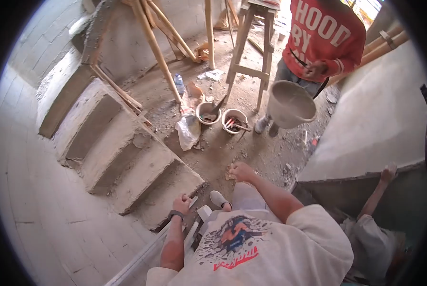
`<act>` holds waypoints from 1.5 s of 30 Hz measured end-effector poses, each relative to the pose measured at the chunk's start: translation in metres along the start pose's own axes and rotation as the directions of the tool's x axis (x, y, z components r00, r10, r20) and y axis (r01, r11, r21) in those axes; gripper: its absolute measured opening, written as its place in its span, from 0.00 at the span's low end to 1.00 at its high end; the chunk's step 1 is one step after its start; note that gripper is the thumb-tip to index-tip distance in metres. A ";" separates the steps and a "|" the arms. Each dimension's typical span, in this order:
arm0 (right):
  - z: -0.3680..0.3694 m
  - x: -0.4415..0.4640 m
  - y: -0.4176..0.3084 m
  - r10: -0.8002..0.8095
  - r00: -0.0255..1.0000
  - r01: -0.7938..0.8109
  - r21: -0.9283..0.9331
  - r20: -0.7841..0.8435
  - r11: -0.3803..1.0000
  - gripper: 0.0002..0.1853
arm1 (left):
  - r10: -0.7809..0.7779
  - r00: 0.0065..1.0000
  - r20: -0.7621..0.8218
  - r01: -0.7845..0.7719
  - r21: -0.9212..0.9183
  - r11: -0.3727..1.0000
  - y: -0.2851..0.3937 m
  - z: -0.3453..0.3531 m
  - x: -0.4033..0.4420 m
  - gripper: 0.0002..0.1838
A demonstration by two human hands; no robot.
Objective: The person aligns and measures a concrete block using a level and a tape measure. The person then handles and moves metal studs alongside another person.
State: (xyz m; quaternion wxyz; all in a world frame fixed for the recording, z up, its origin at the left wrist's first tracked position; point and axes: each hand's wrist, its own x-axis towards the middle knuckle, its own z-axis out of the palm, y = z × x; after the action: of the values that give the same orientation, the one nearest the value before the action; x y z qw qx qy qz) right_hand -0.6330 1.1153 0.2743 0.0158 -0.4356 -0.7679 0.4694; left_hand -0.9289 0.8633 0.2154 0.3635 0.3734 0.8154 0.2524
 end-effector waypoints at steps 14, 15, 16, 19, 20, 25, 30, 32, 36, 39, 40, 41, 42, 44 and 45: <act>0.034 0.015 0.146 0.323 0.918 -0.262 -0.260 0.231 0.930 0.18 | -0.125 0.975 0.185 0.126 0.005 0.992 0.049 0.053 -0.006 0.28; 0.022 0.012 0.146 0.264 0.933 -0.208 -0.233 0.244 0.950 0.17 | -0.087 0.973 0.214 0.078 0.053 0.996 0.054 0.069 0.002 0.29; 0.010 0.004 0.141 0.210 0.944 -0.160 -0.206 0.253 0.965 0.17 | -0.085 0.966 0.242 0.071 0.067 0.995 0.073 0.078 0.005 0.29; -0.045 -0.036 0.114 0.263 0.944 -0.258 -0.056 0.198 0.965 0.16 | -0.070 0.933 0.352 0.048 0.071 0.996 0.149 0.102 0.010 0.28; -0.062 -0.048 0.112 0.314 0.933 -0.321 0.012 0.177 0.947 0.16 | -0.049 0.925 0.376 0.015 0.094 0.995 0.167 0.115 0.017 0.27; -0.103 -0.099 0.197 0.300 0.951 -0.304 0.040 0.074 0.952 0.20 | 0.163 0.862 0.480 -0.197 0.022 0.980 0.239 0.174 0.027 0.20; -0.134 -0.156 0.273 0.422 0.852 -0.466 0.082 0.311 0.881 0.17 | 0.262 0.524 0.810 -0.400 -0.037 0.916 0.286 0.201 0.038 0.12; -0.139 -0.163 0.288 0.413 0.831 -0.508 0.204 0.372 0.837 0.15 | 0.203 0.443 0.873 -0.285 -0.078 0.955 0.320 0.198 0.031 0.10; -0.174 -0.184 0.258 0.286 0.866 -0.451 0.393 0.410 0.802 0.12 | 0.146 0.322 0.935 -0.263 -0.060 0.963 0.353 0.207 0.046 0.12; -0.200 -0.183 0.233 0.174 0.883 -0.367 0.409 0.436 0.836 0.12 | 0.152 0.278 0.948 -0.362 -0.043 0.931 0.373 0.213 0.070 0.14; -0.209 -0.180 0.230 0.144 0.886 -0.336 0.397 0.441 0.854 0.12 | 0.138 0.268 0.954 -0.396 -0.021 0.918 0.389 0.211 0.072 0.15; -0.213 -0.175 0.234 0.115 0.887 -0.308 0.387 0.447 0.869 0.13 | 0.124 0.258 0.958 -0.431 -0.001 0.902 0.405 0.211 0.077 0.16; -0.216 -0.170 0.241 0.086 0.888 -0.277 0.376 0.452 0.884 0.13 | 0.134 0.248 0.959 -0.481 0.002 0.876 0.418 0.213 0.085 0.16; -0.228 -0.160 0.251 0.132 0.874 -0.331 0.373 0.468 0.867 0.14 | 0.157 0.249 0.956 -0.569 0.014 0.822 0.438 0.219 0.102 0.16; -0.250 -0.154 0.240 0.168 0.873 -0.343 0.332 0.458 0.878 0.14 | 0.188 0.245 0.951 -0.580 -0.012 0.815 0.435 0.227 0.118 0.16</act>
State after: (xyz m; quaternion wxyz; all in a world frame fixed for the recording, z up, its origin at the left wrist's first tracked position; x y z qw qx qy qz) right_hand -0.2725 1.2293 0.2970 -0.1220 -0.4127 -0.5737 0.6968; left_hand -0.6204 1.2467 0.3268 0.6095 0.6957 0.3741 -0.0671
